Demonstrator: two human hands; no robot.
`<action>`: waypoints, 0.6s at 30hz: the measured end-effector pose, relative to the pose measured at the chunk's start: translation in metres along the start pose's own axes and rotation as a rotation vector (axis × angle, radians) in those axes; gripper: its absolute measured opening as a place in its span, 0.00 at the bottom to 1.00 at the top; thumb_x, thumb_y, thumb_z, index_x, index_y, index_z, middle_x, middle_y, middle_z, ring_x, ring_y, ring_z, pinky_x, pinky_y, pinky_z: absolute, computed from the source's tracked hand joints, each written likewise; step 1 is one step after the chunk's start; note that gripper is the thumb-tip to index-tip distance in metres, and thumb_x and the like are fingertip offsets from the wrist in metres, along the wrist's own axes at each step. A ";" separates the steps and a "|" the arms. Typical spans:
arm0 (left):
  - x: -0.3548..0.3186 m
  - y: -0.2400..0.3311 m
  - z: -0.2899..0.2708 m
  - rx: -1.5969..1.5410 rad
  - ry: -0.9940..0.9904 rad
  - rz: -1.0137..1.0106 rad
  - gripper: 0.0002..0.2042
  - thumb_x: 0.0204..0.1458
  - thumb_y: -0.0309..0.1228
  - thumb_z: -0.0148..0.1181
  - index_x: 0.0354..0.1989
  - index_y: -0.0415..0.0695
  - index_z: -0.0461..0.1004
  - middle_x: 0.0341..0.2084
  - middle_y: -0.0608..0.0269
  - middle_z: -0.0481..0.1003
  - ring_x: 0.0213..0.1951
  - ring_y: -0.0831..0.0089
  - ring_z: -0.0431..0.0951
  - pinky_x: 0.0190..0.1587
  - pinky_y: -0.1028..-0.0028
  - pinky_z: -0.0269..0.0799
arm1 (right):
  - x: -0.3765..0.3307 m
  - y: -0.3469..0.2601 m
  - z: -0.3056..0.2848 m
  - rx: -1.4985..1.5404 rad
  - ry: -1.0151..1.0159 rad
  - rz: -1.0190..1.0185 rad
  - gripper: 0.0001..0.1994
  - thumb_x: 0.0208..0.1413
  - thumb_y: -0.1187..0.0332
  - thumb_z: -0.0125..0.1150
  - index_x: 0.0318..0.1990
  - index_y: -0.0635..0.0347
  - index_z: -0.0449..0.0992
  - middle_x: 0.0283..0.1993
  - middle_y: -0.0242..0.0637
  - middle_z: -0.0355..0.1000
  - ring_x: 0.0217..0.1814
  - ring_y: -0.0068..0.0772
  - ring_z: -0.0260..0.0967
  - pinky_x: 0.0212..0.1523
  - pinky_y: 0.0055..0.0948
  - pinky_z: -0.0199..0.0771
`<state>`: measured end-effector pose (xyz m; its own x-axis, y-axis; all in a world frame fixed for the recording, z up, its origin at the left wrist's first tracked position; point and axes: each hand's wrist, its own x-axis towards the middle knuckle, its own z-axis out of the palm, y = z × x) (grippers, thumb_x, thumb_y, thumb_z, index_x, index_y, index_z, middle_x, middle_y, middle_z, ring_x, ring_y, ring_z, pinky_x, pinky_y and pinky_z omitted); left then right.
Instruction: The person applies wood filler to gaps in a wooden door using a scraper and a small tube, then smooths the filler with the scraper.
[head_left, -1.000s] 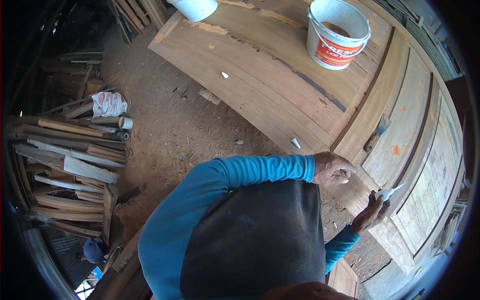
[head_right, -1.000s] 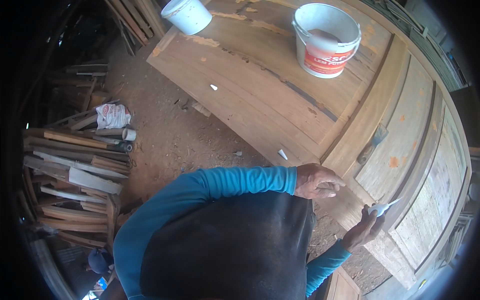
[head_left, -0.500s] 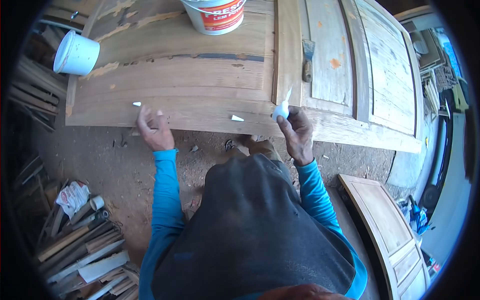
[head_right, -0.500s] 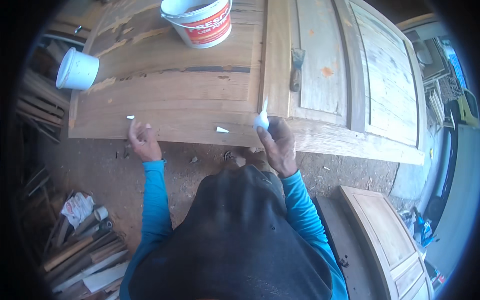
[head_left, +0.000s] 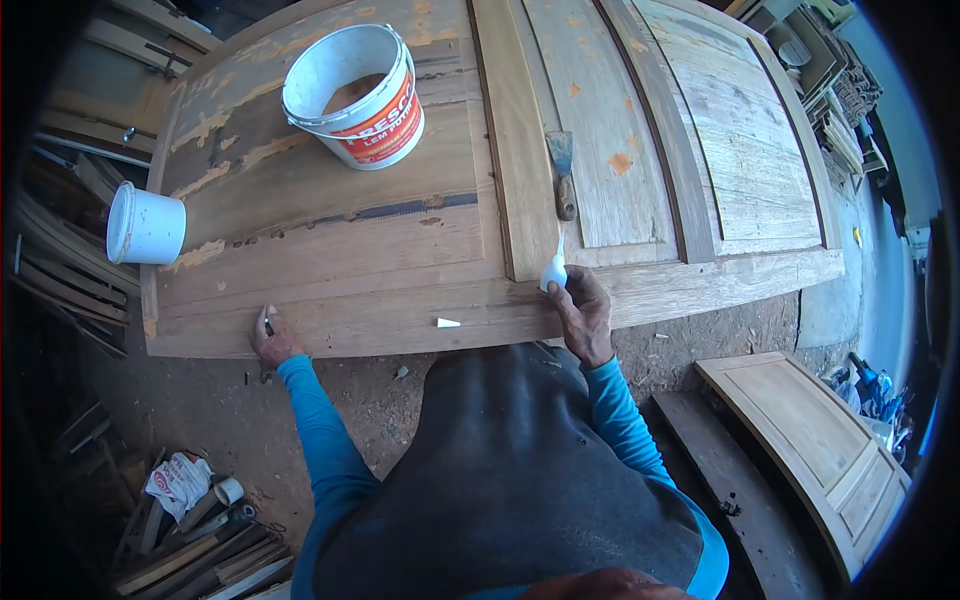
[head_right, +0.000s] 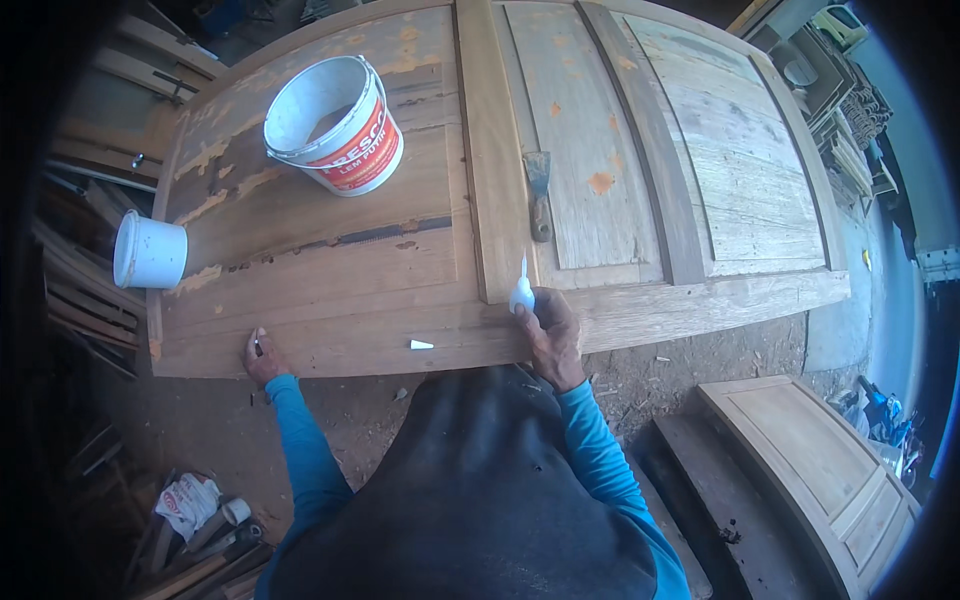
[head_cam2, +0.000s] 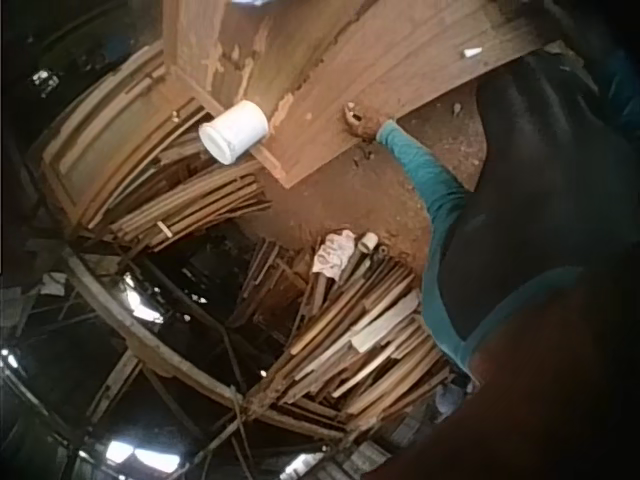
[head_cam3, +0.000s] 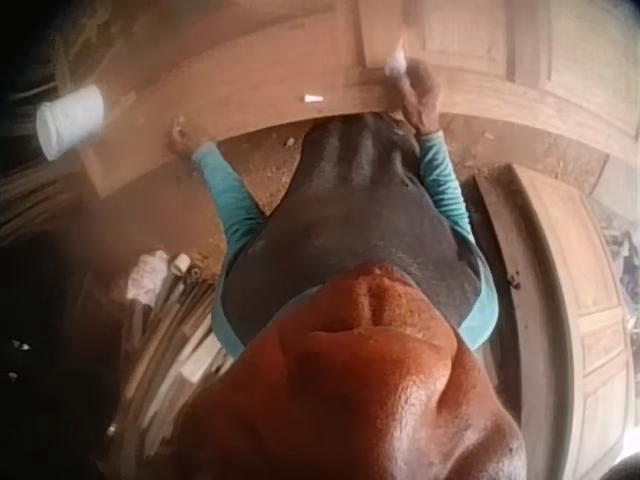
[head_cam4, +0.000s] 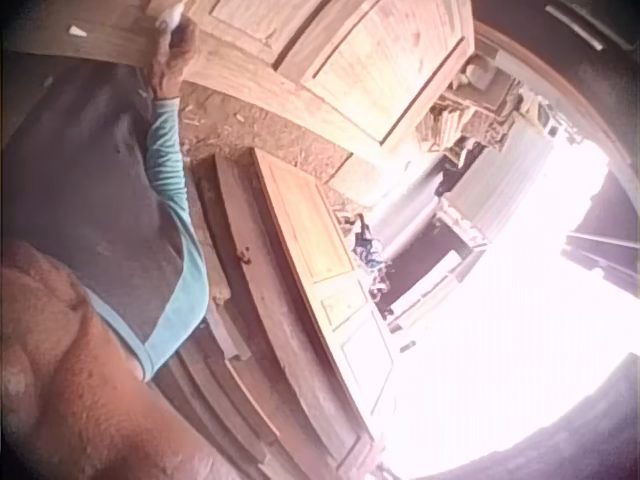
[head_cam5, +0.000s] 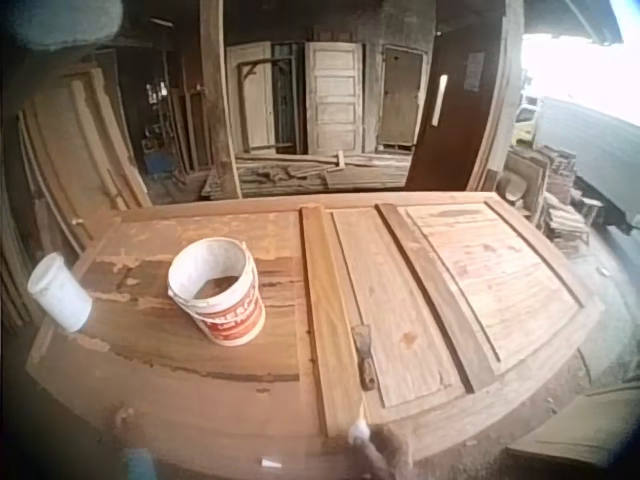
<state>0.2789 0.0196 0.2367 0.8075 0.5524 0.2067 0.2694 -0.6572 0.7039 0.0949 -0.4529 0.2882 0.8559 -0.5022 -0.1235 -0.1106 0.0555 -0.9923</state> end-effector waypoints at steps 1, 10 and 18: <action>0.000 0.000 0.000 -0.014 0.016 -0.003 0.17 0.61 0.43 0.62 0.49 0.43 0.83 0.47 0.47 0.79 0.47 0.54 0.79 0.52 0.58 0.75 | 0.005 -0.003 0.000 0.012 0.014 -0.002 0.14 0.64 0.69 0.66 0.52 0.67 0.74 0.45 0.34 0.78 0.46 0.23 0.75 0.50 0.26 0.76; -0.018 0.043 -0.003 -0.030 0.046 -0.076 0.16 0.62 0.40 0.61 0.52 0.44 0.82 0.47 0.47 0.79 0.47 0.53 0.79 0.53 0.57 0.75 | 0.034 -0.018 0.019 0.167 0.063 0.016 0.14 0.64 0.68 0.67 0.52 0.65 0.73 0.44 0.35 0.77 0.44 0.25 0.76 0.47 0.27 0.77; 0.008 0.013 -0.008 0.007 -0.118 0.199 0.14 0.60 0.34 0.63 0.52 0.45 0.82 0.45 0.50 0.78 0.50 0.53 0.76 0.56 0.59 0.72 | 0.049 -0.022 0.072 0.034 0.079 0.031 0.15 0.64 0.66 0.67 0.50 0.66 0.73 0.42 0.37 0.76 0.38 0.26 0.75 0.46 0.31 0.81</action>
<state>0.2850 0.0199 0.2525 0.9006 0.3480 0.2603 0.1018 -0.7514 0.6520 0.1752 -0.4165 0.3037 0.8094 -0.5664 -0.1548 -0.1181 0.1013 -0.9878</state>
